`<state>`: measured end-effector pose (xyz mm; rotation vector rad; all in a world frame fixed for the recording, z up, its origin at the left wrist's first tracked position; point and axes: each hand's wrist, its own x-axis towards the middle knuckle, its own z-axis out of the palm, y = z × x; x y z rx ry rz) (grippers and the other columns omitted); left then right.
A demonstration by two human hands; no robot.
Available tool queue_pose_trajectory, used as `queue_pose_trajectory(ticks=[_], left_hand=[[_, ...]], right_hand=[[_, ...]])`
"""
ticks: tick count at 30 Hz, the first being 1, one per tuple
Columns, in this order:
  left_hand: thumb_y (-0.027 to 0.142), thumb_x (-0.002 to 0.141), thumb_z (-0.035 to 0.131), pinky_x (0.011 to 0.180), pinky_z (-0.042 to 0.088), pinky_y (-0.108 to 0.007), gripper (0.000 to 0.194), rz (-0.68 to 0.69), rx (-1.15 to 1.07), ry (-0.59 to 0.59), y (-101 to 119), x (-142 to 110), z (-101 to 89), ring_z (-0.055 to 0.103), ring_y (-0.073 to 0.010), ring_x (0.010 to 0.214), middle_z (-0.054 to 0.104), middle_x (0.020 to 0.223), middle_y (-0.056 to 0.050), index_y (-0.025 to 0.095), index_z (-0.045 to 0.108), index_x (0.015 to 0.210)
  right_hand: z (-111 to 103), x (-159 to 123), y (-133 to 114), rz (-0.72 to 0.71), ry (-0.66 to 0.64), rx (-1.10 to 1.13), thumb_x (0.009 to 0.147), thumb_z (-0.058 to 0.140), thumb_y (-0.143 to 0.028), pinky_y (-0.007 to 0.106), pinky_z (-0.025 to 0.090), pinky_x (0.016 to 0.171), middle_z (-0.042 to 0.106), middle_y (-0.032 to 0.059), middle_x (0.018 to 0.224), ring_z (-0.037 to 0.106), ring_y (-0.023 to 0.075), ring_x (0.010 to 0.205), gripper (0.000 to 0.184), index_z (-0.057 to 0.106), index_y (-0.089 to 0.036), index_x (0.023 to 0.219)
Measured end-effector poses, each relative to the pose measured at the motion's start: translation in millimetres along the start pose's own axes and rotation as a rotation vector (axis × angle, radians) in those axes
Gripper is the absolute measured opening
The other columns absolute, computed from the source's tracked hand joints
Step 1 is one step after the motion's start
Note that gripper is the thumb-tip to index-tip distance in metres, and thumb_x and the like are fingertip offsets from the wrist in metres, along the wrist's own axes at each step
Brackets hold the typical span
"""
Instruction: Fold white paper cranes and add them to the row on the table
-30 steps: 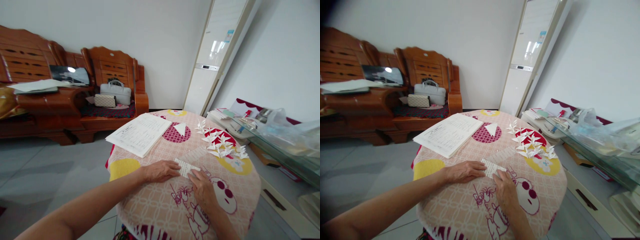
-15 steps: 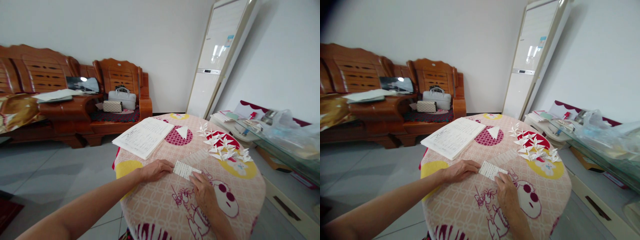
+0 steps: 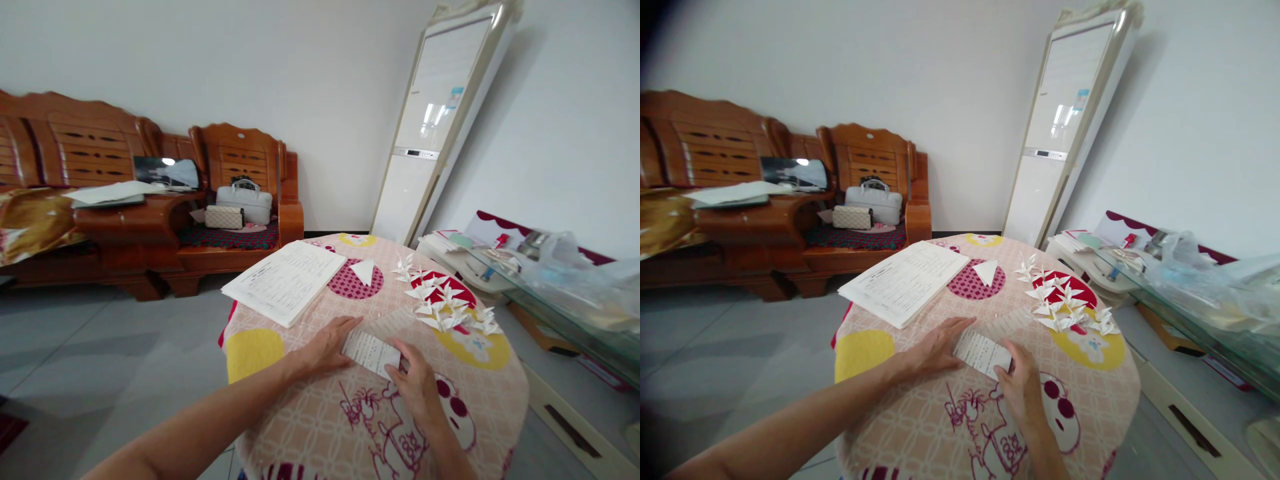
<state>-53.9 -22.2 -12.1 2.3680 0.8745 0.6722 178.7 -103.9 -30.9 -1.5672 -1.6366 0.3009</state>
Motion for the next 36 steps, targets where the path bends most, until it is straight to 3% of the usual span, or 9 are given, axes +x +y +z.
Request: queue_pose_trajectory(ticks=[5, 8, 11, 14, 19, 23, 29, 33, 36], left_hand=[[0.018, 0.061, 0.075, 0.104, 0.039, -0.043, 0.092, 0.039, -0.001, -0.042, -6, 7, 5.5, 0.044, -0.0295, 0.124, 0.048, 0.135, -0.011, 0.024, 0.037, 0.144], [0.015, 0.059, 0.076, 0.097, 0.042, -0.040, 0.092, 0.010, -0.065, -0.025, -7, 12, 2.7, 0.049, -0.0272, 0.114, 0.054, 0.124, -0.009, 0.025, 0.039, 0.143], [0.017, 0.058, 0.078, 0.078, 0.045, -0.031, 0.092, -0.139, -0.303, 0.011, -7, 25, -4.5, 0.054, -0.0180, 0.086, 0.060, 0.099, -0.003, 0.020, 0.040, 0.142], [0.025, 0.066, 0.074, 0.059, 0.037, -0.023, 0.084, -0.256, -0.690, 0.011, -6, 40, -13.2, 0.046, -0.0099, 0.062, 0.049, 0.068, 0.005, 0.015, 0.039, 0.142], [0.026, 0.071, 0.069, 0.056, 0.036, -0.020, 0.075, -0.360, -1.031, 0.066, 4, 58, -20.7, 0.050, -0.0094, 0.061, 0.048, 0.068, 0.006, 0.020, 0.040, 0.140], [0.023, 0.069, 0.070, 0.053, 0.034, -0.019, 0.067, -0.405, -0.988, 0.249, 3, 64, -16.1, 0.050, -0.0093, 0.060, 0.052, 0.070, 0.004, 0.017, 0.049, 0.132], [0.014, 0.074, 0.063, 0.058, 0.039, -0.020, 0.046, -0.552, -0.665, 0.488, -27, 66, 0.4, 0.055, -0.0121, 0.068, 0.059, 0.076, -0.001, 0.014, 0.060, 0.120], [0.010, 0.074, 0.061, 0.074, 0.047, -0.025, 0.046, -0.542, -0.393, 0.482, -40, 65, 7.0, 0.062, -0.0162, 0.086, 0.067, 0.101, -0.005, 0.018, 0.061, 0.119], [0.012, 0.074, 0.062, 0.080, 0.049, -0.027, 0.052, -0.483, -0.324, 0.411, -39, 63, 5.9, 0.062, -0.0185, 0.095, 0.065, 0.117, -0.006, 0.022, 0.059, 0.125]], right_hand=[[-5, 8, -5, 0.080, -0.037, 0.085, 0.065, 0.060, -0.017, 0.043, 0.048, 0.091, 0.070, 0.0103, 0.105, 0.062, 0.0291, 0.101, 0.040, 0.071, -0.018, 0.104], [-8, 13, -4, 0.214, -0.057, 0.270, 0.065, 0.064, -0.021, 0.039, 0.051, 0.077, 0.073, 0.0088, 0.092, 0.066, 0.0273, 0.085, 0.030, 0.073, -0.018, 0.094], [-11, 28, -3, 0.438, -0.045, 0.585, 0.060, 0.074, -0.027, 0.032, 0.050, 0.057, 0.072, 0.0047, 0.070, 0.064, 0.0212, 0.061, 0.028, 0.072, -0.016, 0.085], [-12, 51, -4, 0.579, 0.089, 0.831, 0.050, 0.082, -0.025, 0.027, 0.048, 0.052, 0.070, 0.0021, 0.063, 0.061, 0.0176, 0.055, 0.032, 0.071, -0.015, 0.079], [-7, 87, -8, 0.595, 0.236, 0.939, 0.042, 0.085, -0.020, 0.023, 0.046, 0.051, 0.068, -0.0002, 0.060, 0.059, 0.0137, 0.054, 0.034, 0.070, -0.014, 0.071], [1, 101, -11, 0.614, 0.193, 0.937, 0.046, 0.086, -0.028, 0.024, 0.045, 0.048, 0.069, 0.0008, 0.062, 0.060, 0.0143, 0.052, 0.037, 0.070, -0.014, 0.076], [11, 96, -10, 0.623, 0.003, 0.930, 0.064, 0.079, -0.042, 0.027, 0.047, 0.051, 0.071, 0.0004, 0.069, 0.065, 0.0182, 0.057, 0.067, 0.060, -0.020, 0.124], [22, 91, 2, 0.517, -0.086, 0.872, 0.056, 0.081, -0.028, 0.030, 0.049, 0.062, 0.070, 0.0011, 0.066, 0.063, 0.0191, 0.063, 0.049, 0.071, -0.015, 0.102], [28, 91, 12, 0.509, -0.082, 0.740, 0.056, 0.076, -0.023, 0.027, 0.046, 0.058, 0.068, -0.0004, 0.064, 0.059, 0.0167, 0.060, 0.036, 0.074, -0.014, 0.091]])
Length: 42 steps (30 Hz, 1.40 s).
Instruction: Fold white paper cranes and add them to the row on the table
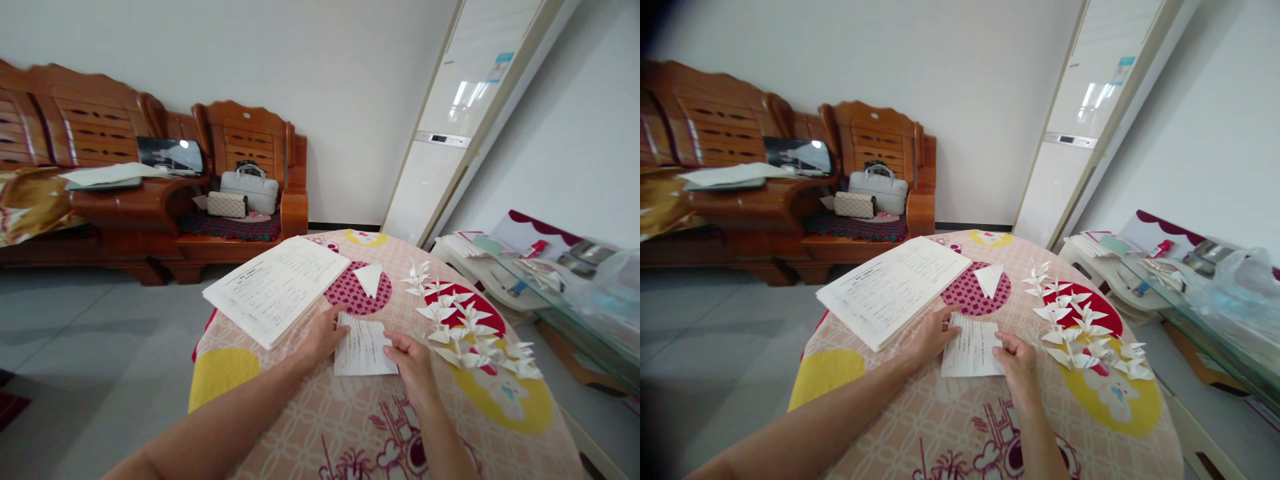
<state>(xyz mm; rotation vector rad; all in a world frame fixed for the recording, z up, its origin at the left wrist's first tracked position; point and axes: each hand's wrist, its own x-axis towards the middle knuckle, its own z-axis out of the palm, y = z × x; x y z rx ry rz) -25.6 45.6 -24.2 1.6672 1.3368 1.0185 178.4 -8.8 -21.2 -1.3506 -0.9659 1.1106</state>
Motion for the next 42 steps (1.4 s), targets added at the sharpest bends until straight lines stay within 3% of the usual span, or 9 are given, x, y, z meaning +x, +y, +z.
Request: queue_pose_trajectory(ticks=[3, 5, 8, 11, 16, 19, 24, 34, 42], left_hand=[[0.018, 0.078, 0.063, 0.079, 0.050, -0.029, 0.049, -0.007, -0.074, -0.059, 3, -1, -6.7, 0.063, -0.0194, 0.093, 0.065, 0.119, -0.007, 0.020, 0.058, 0.126], [0.025, 0.079, 0.064, 0.078, 0.049, -0.030, 0.036, 0.019, -0.078, -0.067, 4, 0, -12.5, 0.062, -0.0195, 0.092, 0.064, 0.120, -0.008, 0.019, 0.066, 0.114], [0.030, 0.074, 0.070, 0.072, 0.047, -0.028, 0.026, 0.052, -0.076, -0.095, 6, 3, -20.1, 0.060, -0.0166, 0.084, 0.058, 0.129, -0.009, 0.019, 0.074, 0.098], [0.032, 0.069, 0.074, 0.067, 0.045, -0.026, 0.028, 0.042, -0.086, -0.170, 6, 6, -24.0, 0.058, -0.0134, 0.077, 0.054, 0.134, -0.009, 0.019, 0.075, 0.094], [0.029, 0.067, 0.075, 0.066, 0.042, -0.025, 0.020, 0.032, -0.049, -0.256, 1, 5, -22.8, 0.058, -0.0156, 0.081, 0.061, 0.123, -0.007, 0.018, 0.077, 0.084], [0.025, 0.067, 0.073, 0.069, 0.042, -0.025, 0.014, 0.020, -0.052, -0.244, -1, 3, -20.2, 0.059, -0.0177, 0.086, 0.063, 0.119, -0.006, 0.018, 0.077, 0.078], [0.019, 0.065, 0.073, 0.077, 0.043, -0.027, 0.012, 0.019, -0.090, -0.236, 6, -3, -15.4, 0.059, -0.0194, 0.095, 0.060, 0.124, -0.006, 0.019, 0.077, 0.076], [0.019, 0.064, 0.075, 0.088, 0.042, -0.031, 0.013, -0.007, -0.084, -0.160, 9, -10, -12.0, 0.059, -0.0213, 0.100, 0.066, 0.115, -0.006, 0.020, 0.076, 0.077], [0.020, 0.064, 0.075, 0.078, 0.042, -0.028, 0.016, -0.013, -0.054, -0.193, 9, -11, -11.0, 0.058, -0.0176, 0.085, 0.066, 0.114, -0.007, 0.018, 0.076, 0.079]], right_hand=[[0, 1, 4, -0.001, 0.008, -0.064, 0.059, 0.072, -0.022, 0.025, 0.042, 0.054, 0.065, -0.0015, 0.062, 0.057, 0.0150, 0.057, 0.033, 0.072, -0.013, 0.091], [0, -1, 4, 0.011, 0.004, -0.047, 0.060, 0.072, -0.023, 0.025, 0.043, 0.055, 0.066, -0.0002, 0.066, 0.058, 0.0157, 0.059, 0.031, 0.071, -0.013, 0.089], [0, -3, 3, 0.036, 0.004, -0.020, 0.060, 0.072, -0.023, 0.026, 0.044, 0.056, 0.067, -0.0001, 0.067, 0.059, 0.0160, 0.060, 0.029, 0.071, -0.014, 0.087], [0, -4, 3, 0.044, 0.007, -0.060, 0.059, 0.072, -0.024, 0.025, 0.042, 0.053, 0.064, -0.0019, 0.062, 0.056, 0.0149, 0.056, 0.029, 0.071, -0.014, 0.087], [1, -6, 4, 0.042, 0.029, -0.169, 0.058, 0.072, -0.028, 0.024, 0.038, 0.047, 0.057, -0.0040, 0.053, 0.050, 0.0132, 0.049, 0.031, 0.072, -0.013, 0.085], [2, -9, 1, 0.049, 0.009, -0.232, 0.061, 0.069, -0.035, 0.025, 0.036, 0.044, 0.059, -0.0025, 0.052, 0.049, 0.0142, 0.045, 0.035, 0.073, -0.013, 0.089], [-1, -13, -5, -0.137, 0.017, -0.450, 0.067, 0.066, -0.037, 0.026, 0.040, 0.049, 0.061, -0.0007, 0.053, 0.052, 0.0157, 0.050, 0.028, 0.077, -0.016, 0.083], [1, -22, -2, -0.263, -0.038, -0.672, 0.079, 0.059, -0.039, 0.027, 0.041, 0.055, 0.069, 0.0042, 0.063, 0.060, 0.0194, 0.055, 0.027, 0.075, -0.019, 0.086], [0, -22, -5, -0.302, -0.143, -0.952, 0.085, 0.053, -0.029, 0.027, 0.039, 0.058, 0.071, 0.0037, 0.068, 0.064, 0.0195, 0.062, 0.022, 0.072, -0.021, 0.079]])
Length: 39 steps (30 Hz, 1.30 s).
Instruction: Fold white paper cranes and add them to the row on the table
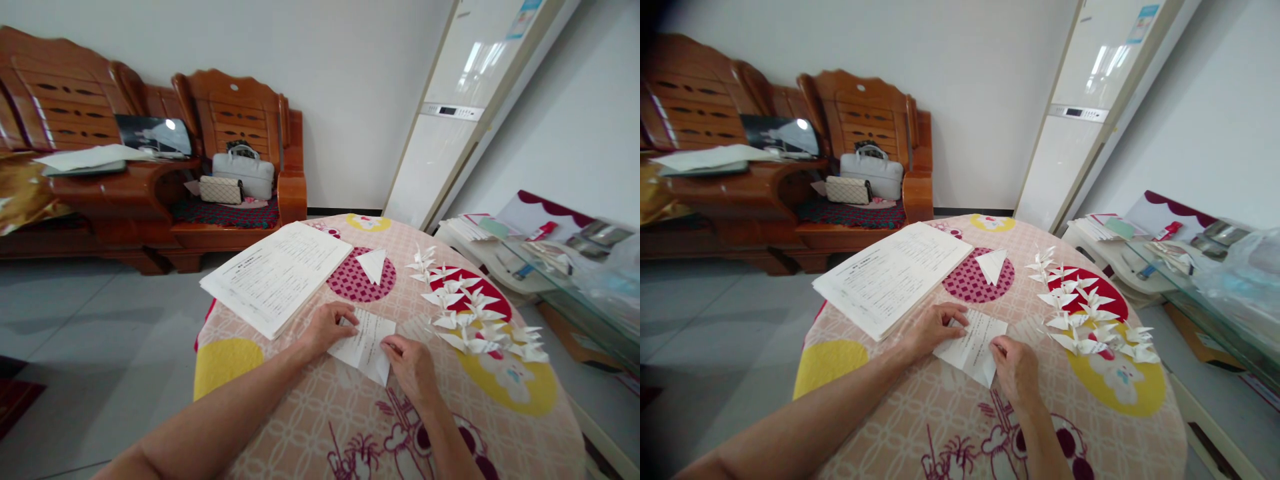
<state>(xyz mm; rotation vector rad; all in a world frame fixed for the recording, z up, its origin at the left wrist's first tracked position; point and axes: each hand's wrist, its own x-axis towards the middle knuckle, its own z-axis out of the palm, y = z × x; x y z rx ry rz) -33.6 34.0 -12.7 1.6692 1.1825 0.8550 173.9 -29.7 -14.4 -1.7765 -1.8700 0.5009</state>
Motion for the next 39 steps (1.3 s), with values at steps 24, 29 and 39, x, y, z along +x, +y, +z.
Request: queue_pose_trajectory(ticks=[24, 29, 39], left_hand=[[0.017, 0.066, 0.073, 0.088, 0.042, -0.030, 0.019, 0.066, 0.025, -0.006, -6, 0, 6.8, 0.060, -0.0200, 0.095, 0.068, 0.108, -0.006, 0.019, 0.075, 0.085], [0.018, 0.068, 0.073, 0.091, 0.044, -0.032, 0.024, 0.118, 0.204, -0.063, -3, -1, -6.4, 0.060, -0.0223, 0.100, 0.064, 0.117, -0.007, 0.021, 0.076, 0.091], [0.013, 0.065, 0.073, 0.072, 0.048, -0.025, 0.026, 0.085, 0.170, -0.110, -13, 5, -19.2, 0.062, -0.0147, 0.080, 0.066, 0.108, -0.006, 0.020, 0.077, 0.089]], right_hand=[[-2, 0, -3, -0.164, 0.152, 0.199, 0.077, 0.052, -0.012, 0.028, 0.047, 0.071, 0.066, 0.0065, 0.082, 0.062, 0.0190, 0.078, 0.018, 0.068, -0.019, 0.075], [0, 1, -2, -0.174, 0.186, 0.181, 0.076, 0.051, -0.012, 0.028, 0.047, 0.071, 0.065, 0.0061, 0.080, 0.061, 0.0183, 0.076, 0.018, 0.068, -0.019, 0.072], [4, 1, 0, -0.193, 0.191, 0.182, 0.078, 0.051, -0.011, 0.030, 0.048, 0.074, 0.065, 0.0078, 0.084, 0.062, 0.0195, 0.079, 0.020, 0.070, -0.017, 0.079]])
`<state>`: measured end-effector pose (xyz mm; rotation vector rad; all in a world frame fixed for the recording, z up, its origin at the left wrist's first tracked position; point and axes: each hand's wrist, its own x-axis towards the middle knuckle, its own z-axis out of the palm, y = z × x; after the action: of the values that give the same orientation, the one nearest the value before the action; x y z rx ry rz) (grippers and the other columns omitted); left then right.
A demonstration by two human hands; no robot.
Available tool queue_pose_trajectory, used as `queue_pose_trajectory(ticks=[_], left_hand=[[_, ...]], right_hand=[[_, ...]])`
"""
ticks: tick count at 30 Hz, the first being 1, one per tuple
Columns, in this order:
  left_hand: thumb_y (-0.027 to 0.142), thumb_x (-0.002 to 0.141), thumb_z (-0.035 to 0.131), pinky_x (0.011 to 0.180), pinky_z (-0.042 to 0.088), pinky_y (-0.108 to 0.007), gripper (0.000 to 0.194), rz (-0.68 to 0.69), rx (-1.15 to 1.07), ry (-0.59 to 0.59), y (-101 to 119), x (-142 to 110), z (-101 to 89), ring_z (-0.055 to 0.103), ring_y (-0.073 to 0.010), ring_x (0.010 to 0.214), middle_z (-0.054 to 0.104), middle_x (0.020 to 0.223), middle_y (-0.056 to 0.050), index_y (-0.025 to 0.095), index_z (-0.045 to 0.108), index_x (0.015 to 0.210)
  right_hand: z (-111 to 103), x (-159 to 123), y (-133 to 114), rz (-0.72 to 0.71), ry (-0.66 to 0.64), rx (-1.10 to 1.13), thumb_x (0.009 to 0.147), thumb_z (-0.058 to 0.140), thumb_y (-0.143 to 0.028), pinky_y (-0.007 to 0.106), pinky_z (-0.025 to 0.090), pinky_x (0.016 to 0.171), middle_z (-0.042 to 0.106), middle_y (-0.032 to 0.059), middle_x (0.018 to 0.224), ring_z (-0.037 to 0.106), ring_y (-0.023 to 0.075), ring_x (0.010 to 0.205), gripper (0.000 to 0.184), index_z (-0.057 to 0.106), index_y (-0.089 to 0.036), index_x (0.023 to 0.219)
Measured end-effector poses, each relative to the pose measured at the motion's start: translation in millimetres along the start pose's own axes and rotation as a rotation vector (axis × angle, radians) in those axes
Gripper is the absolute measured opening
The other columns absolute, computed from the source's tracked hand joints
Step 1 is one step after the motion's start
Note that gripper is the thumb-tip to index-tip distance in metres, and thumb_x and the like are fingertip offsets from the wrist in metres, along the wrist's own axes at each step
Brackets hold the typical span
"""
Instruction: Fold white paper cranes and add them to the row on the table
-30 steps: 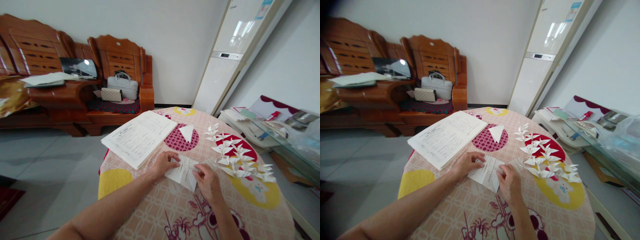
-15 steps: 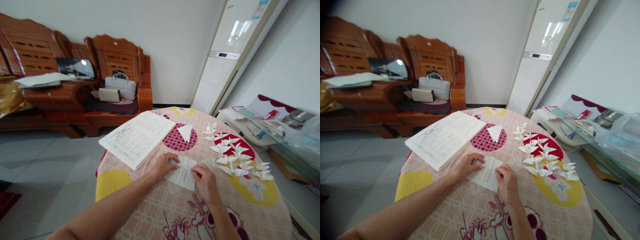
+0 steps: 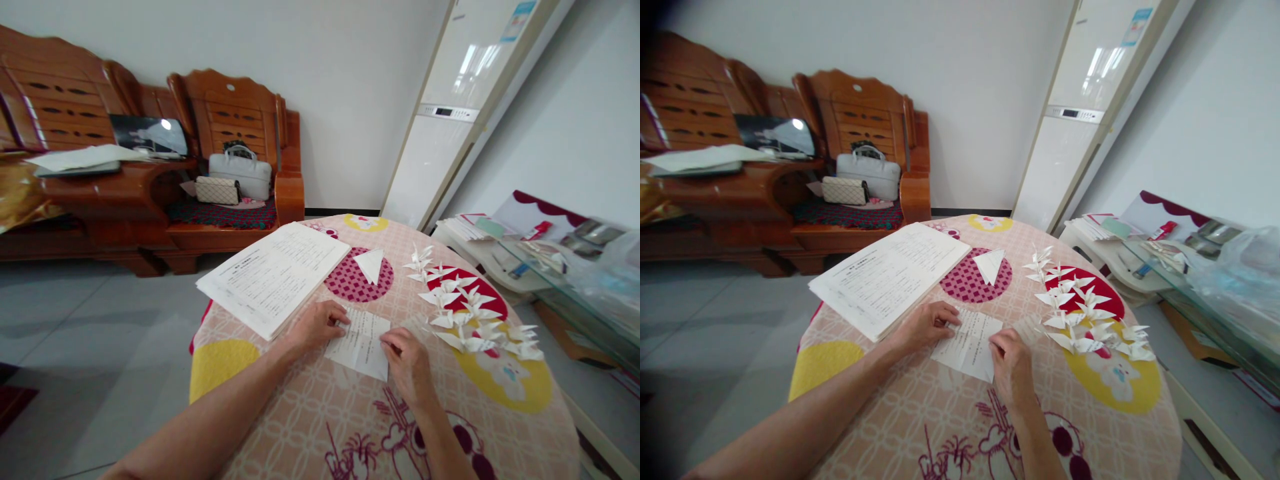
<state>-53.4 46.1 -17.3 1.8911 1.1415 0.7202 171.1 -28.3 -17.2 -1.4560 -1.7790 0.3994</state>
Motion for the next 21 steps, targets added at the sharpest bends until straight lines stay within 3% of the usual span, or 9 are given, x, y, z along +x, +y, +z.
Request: queue_pose_trajectory(ticks=[8, 16, 21], left_hand=[[0.013, 0.065, 0.075, 0.071, 0.049, -0.024, 0.017, 0.010, -0.069, 0.045, 9, -4, 10.2, 0.063, -0.0150, 0.083, 0.066, 0.101, -0.005, 0.019, 0.076, 0.081], [0.004, 0.070, 0.066, 0.074, 0.046, -0.024, 0.011, 0.156, 0.137, 0.105, 13, -9, 21.2, 0.062, -0.0139, 0.081, 0.066, 0.091, -0.004, 0.015, 0.069, 0.069], [0.006, 0.075, 0.064, 0.084, 0.046, -0.029, 0.011, 0.284, 0.267, 0.106, 13, -10, 19.4, 0.061, -0.0180, 0.095, 0.067, 0.100, -0.006, 0.016, 0.065, 0.069]], right_hand=[[-10, 0, -4, 0.009, -0.031, -0.002, 0.078, 0.053, -0.010, 0.030, 0.048, 0.071, 0.066, 0.0073, 0.083, 0.062, 0.0193, 0.077, 0.019, 0.071, -0.017, 0.077], [-8, -1, -2, 0.033, -0.063, 0.002, 0.076, 0.053, -0.007, 0.029, 0.047, 0.071, 0.065, 0.0066, 0.083, 0.061, 0.0188, 0.077, 0.019, 0.070, -0.017, 0.076], [-6, -1, -1, 0.019, -0.056, -0.026, 0.075, 0.052, -0.006, 0.028, 0.046, 0.071, 0.063, 0.0061, 0.081, 0.060, 0.0185, 0.076, 0.019, 0.067, -0.017, 0.073]])
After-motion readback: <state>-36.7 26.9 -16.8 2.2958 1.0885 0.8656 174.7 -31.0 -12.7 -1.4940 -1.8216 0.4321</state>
